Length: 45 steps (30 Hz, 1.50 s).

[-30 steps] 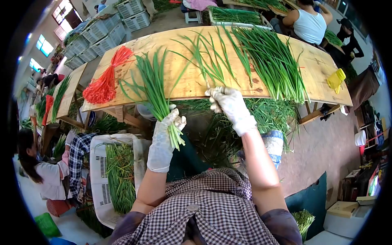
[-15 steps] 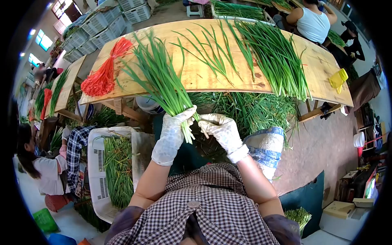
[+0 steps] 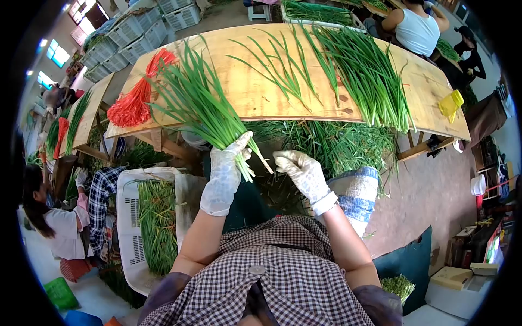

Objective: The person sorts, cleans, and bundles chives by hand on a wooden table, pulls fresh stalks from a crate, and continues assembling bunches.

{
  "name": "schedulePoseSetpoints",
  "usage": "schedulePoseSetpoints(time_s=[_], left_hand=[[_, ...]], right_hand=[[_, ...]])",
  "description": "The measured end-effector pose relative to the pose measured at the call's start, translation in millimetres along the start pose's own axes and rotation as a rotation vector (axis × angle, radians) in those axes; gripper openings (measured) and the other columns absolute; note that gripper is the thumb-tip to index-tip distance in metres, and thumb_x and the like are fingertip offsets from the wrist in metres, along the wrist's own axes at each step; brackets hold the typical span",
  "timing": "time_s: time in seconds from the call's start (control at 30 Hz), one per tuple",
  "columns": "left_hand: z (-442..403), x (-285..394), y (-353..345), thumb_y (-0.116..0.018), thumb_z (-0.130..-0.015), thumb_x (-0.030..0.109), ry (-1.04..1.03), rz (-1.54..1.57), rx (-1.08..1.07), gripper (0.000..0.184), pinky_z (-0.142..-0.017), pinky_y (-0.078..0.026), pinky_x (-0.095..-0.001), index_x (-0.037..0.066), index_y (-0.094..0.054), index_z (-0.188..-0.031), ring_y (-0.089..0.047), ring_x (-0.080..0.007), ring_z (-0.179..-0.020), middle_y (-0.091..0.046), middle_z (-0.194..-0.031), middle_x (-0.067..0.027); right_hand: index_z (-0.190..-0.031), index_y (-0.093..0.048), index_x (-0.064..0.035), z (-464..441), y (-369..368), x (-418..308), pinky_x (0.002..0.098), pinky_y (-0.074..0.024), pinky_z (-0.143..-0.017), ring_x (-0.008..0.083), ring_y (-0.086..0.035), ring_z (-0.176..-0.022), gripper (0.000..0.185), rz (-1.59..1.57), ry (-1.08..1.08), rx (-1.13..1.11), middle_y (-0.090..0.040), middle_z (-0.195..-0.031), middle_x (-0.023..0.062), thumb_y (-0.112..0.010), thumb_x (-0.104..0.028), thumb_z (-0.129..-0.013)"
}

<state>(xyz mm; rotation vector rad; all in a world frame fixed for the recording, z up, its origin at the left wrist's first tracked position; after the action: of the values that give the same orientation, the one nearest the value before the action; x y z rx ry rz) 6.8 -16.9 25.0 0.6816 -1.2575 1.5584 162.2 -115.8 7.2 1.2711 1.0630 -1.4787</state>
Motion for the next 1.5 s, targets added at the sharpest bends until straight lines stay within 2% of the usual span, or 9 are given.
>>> schedulePoseSetpoints(time_s=[0.23, 0.53, 0.9, 1.0, 1.03, 1.07, 1.13, 1.27, 1.5], left_hand=[[12, 0, -7, -0.07, -0.079, 0.003, -0.02, -0.007, -0.087, 0.018, -0.044, -0.045, -0.0212, 0.002, -0.062, -0.095, -0.055, -0.0101, -0.051, -0.067, -0.084, -0.0082], [10, -7, 0, -0.073, -0.075, 0.001, 0.009, -0.019, -0.06, 0.021, -0.044, -0.044, -0.0215, 0.004, -0.06, -0.091, -0.055, -0.0097, -0.052, -0.066, -0.079, -0.0066], [1, 0, 5, -0.077, -0.072, 0.002, -0.118, -0.083, 0.018, 0.021, -0.041, -0.043, -0.0209, 0.004, -0.061, -0.085, -0.055, -0.0092, -0.049, -0.062, -0.071, -0.0031], [1, 23, 8, -0.076, -0.073, 0.004, -0.076, -0.08, 0.071, 0.018, -0.041, -0.042, -0.0213, 0.006, -0.061, -0.083, -0.052, -0.009, -0.047, -0.06, -0.068, -0.0015], [1, 25, 9, -0.076, -0.074, 0.005, -0.087, -0.062, 0.028, 0.018, -0.042, -0.042, -0.0213, 0.006, -0.06, -0.083, -0.051, -0.009, -0.046, -0.059, -0.067, -0.001], [3, 26, 8, -0.076, -0.074, 0.005, -0.087, -0.062, 0.028, 0.018, -0.042, -0.042, -0.0213, 0.006, -0.06, -0.083, -0.051, -0.009, -0.046, -0.059, -0.067, -0.001], [8, 24, 5, -0.075, -0.074, 0.003, -0.058, -0.068, -0.027, 0.018, -0.042, -0.042, -0.0207, 0.006, -0.06, -0.083, -0.052, -0.0089, -0.048, -0.06, -0.068, -0.0017], [12, 5, -7, -0.074, -0.074, -0.001, -0.062, -0.05, -0.124, 0.018, -0.042, -0.043, -0.0205, 0.004, -0.06, -0.085, -0.055, -0.0089, -0.051, -0.062, -0.072, -0.0041], [6, 4, -2, -0.075, -0.073, -0.001, -0.088, -0.055, -0.036, 0.019, -0.042, -0.043, -0.0203, 0.004, -0.061, -0.085, -0.054, -0.0087, -0.05, -0.063, -0.072, -0.0042]], right_hand=[[-0.108, -0.061, 0.0067, -4, -23, -20, 0.0261, -0.0542, -0.073, 0.0139, -0.063, -0.08, 0.027, -0.28, -0.149, -0.057, -0.067, -0.094, 0.0116, -0.065, -0.001, -0.083], [-0.111, -0.059, 0.0069, -2, -21, -13, 0.0286, -0.0564, -0.07, 0.0184, -0.066, -0.079, 0.027, -0.534, -0.247, -0.164, -0.067, -0.098, 0.014, -0.057, -0.009, -0.09], [-0.09, -0.062, 0.003, 3, -26, 10, 0.0219, -0.0525, -0.065, 0.0115, -0.066, -0.07, 0.012, -0.019, 0.113, 0.128, -0.067, -0.079, 0.0076, -0.056, -0.007, -0.09], [-0.09, -0.063, 0.0013, 5, 15, 93, 0.0301, -0.0541, -0.067, 0.0175, -0.067, -0.071, 0.009, 0.798, 0.027, -0.22, -0.067, -0.079, 0.0148, -0.057, -0.005, -0.085], [-0.091, -0.063, 0.0019, 10, 18, 55, 0.0324, -0.0536, -0.071, 0.0188, -0.066, -0.076, 0.011, 1.063, -0.122, -0.486, -0.066, -0.082, 0.0154, -0.057, -0.005, -0.085], [-0.094, -0.066, 0.0028, 19, 12, 36, 0.0273, -0.0524, -0.067, 0.019, -0.065, -0.078, 0.017, 1.051, -0.077, -0.252, -0.068, -0.088, 0.0132, -0.064, -0.012, -0.085], [-0.104, -0.063, 0.0031, 10, 7, 30, 0.0251, -0.0516, -0.073, 0.0148, -0.061, -0.08, 0.022, -0.029, -0.015, -0.034, -0.065, -0.091, 0.008, -0.058, -0.014, -0.091], [-0.109, -0.063, 0.0029, -3, -14, -20, 0.0209, -0.05, -0.069, 0.0083, -0.06, -0.074, 0.029, -0.068, 0.067, -0.017, -0.067, -0.097, 0.0064, -0.068, -0.008, -0.083], [-0.095, -0.067, 0.0035, 15, -28, -4, 0.0228, -0.0512, -0.068, 0.0095, -0.062, -0.074, 0.013, -0.186, 0.145, 0.18, -0.067, -0.085, 0.0065, -0.062, 0.002, -0.083]])
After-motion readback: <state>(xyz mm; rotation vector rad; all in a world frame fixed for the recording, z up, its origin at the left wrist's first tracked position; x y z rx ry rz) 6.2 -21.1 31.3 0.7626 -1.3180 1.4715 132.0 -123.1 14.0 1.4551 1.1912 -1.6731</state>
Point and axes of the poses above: each hand's wrist, its own z-axis away from the middle knuckle, its own y-axis out of the back of the hand, x = y × z, the point moved 1 cm from there along -z, towards the middle knuckle
